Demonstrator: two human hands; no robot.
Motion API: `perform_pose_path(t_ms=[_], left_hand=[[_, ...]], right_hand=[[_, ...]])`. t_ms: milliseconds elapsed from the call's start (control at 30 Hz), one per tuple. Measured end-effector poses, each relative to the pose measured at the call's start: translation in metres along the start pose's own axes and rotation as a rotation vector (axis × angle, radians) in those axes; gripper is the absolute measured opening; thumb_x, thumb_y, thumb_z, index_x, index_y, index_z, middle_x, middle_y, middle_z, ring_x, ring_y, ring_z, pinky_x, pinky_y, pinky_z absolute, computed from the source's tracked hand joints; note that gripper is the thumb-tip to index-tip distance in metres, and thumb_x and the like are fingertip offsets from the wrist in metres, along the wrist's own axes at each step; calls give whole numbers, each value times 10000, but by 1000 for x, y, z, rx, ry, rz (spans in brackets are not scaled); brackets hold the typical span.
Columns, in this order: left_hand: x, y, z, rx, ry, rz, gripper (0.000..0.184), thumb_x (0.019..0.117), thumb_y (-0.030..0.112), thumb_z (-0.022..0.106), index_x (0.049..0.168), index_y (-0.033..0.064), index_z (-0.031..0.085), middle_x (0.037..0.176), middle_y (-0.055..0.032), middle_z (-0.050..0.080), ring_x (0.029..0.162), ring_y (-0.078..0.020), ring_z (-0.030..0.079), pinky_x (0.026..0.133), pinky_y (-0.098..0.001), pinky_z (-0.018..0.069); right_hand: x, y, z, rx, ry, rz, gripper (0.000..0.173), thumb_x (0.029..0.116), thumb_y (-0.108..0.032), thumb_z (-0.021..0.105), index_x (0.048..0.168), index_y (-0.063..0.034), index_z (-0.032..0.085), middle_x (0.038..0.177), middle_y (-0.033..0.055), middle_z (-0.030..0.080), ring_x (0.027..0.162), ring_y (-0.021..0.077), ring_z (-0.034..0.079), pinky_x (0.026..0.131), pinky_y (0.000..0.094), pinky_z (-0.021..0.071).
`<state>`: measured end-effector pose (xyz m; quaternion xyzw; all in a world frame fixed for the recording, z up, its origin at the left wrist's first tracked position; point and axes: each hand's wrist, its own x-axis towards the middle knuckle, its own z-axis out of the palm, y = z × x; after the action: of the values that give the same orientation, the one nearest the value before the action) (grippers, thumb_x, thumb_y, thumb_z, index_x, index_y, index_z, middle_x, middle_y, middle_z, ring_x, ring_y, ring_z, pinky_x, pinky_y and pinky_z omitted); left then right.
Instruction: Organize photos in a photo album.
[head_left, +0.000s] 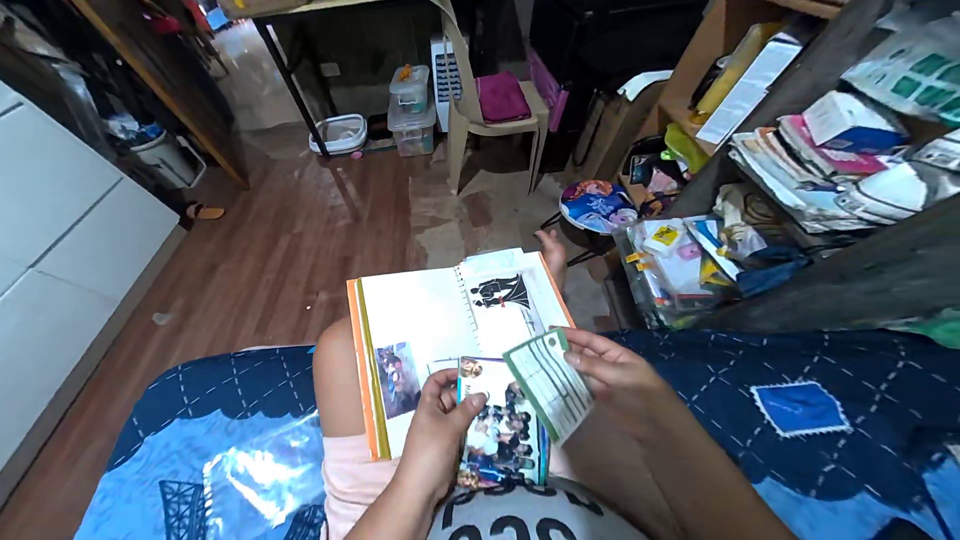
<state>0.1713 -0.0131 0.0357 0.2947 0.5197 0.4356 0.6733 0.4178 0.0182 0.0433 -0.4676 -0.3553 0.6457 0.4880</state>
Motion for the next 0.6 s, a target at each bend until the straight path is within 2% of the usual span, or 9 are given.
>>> perform_pose_path(t_ms=[100,167,267,333,367,400,467,533,600], left_hand=[[-1,-11,-3,89,-79,-46,393,941,45,682,1280,31,484,916,-75,730,801,-165,732,732,-344,621],[-2,-9,-1,204,-79,12,301,986,94,634,1252,36,506,923,-52,720,793,-134,715,728,-325,607],[-3,7,6,288,8,139,208,1031,187,589,1169,33,614,924,-33,699,788,-88,682,746,-296,587],[4,16,14,238,83,213,208,1005,185,636,1116,17,688,918,-29,701,787,-66,667,751,-270,577],[8,17,17,195,106,234,224,997,171,648,1142,5,689,931,-38,706,797,-67,668,758,-268,574],[13,18,20,142,110,246,282,996,149,649,1227,-12,655,960,-55,713,810,-77,679,769,-274,582],[20,20,24,54,92,247,403,1020,116,610,1383,-17,498,992,-86,731,806,-108,714,760,-297,605],[23,20,28,49,114,266,312,1039,123,582,1301,-13,481,975,-86,730,800,-114,726,759,-304,612],[22,20,27,173,169,356,206,1016,145,621,1136,-21,637,1046,-74,702,909,-83,690,828,-266,581]], right_hand=[[-4,-4,-8,60,121,-17,244,1031,-61,494,1227,23,611,1040,100,728,907,156,726,822,337,616],[-7,-2,-10,85,147,-6,217,1043,-86,470,1197,-7,601,1010,73,727,888,151,725,808,341,619],[-7,8,-16,117,11,6,219,1017,-140,444,1160,-90,602,1013,8,736,917,107,718,832,316,606],[-6,16,-13,133,-93,-25,243,1023,-176,432,1177,-106,605,1146,21,730,1040,124,703,906,325,588],[-4,23,-10,153,-125,-37,230,1028,-203,447,1179,-126,603,1181,23,729,1065,131,702,914,334,589],[-1,32,-4,188,-120,-43,196,1026,-214,475,1141,-160,623,1118,4,743,1021,125,710,887,338,599],[0,42,19,183,-57,-42,164,1056,-156,411,1121,-158,562,994,-34,721,927,96,708,833,325,614],[4,47,34,177,-4,-20,152,1052,-90,398,1147,-109,514,953,-4,703,868,116,717,799,344,629],[8,51,40,177,70,4,227,1020,-42,465,1246,-64,464,977,50,692,838,151,729,758,363,641]])
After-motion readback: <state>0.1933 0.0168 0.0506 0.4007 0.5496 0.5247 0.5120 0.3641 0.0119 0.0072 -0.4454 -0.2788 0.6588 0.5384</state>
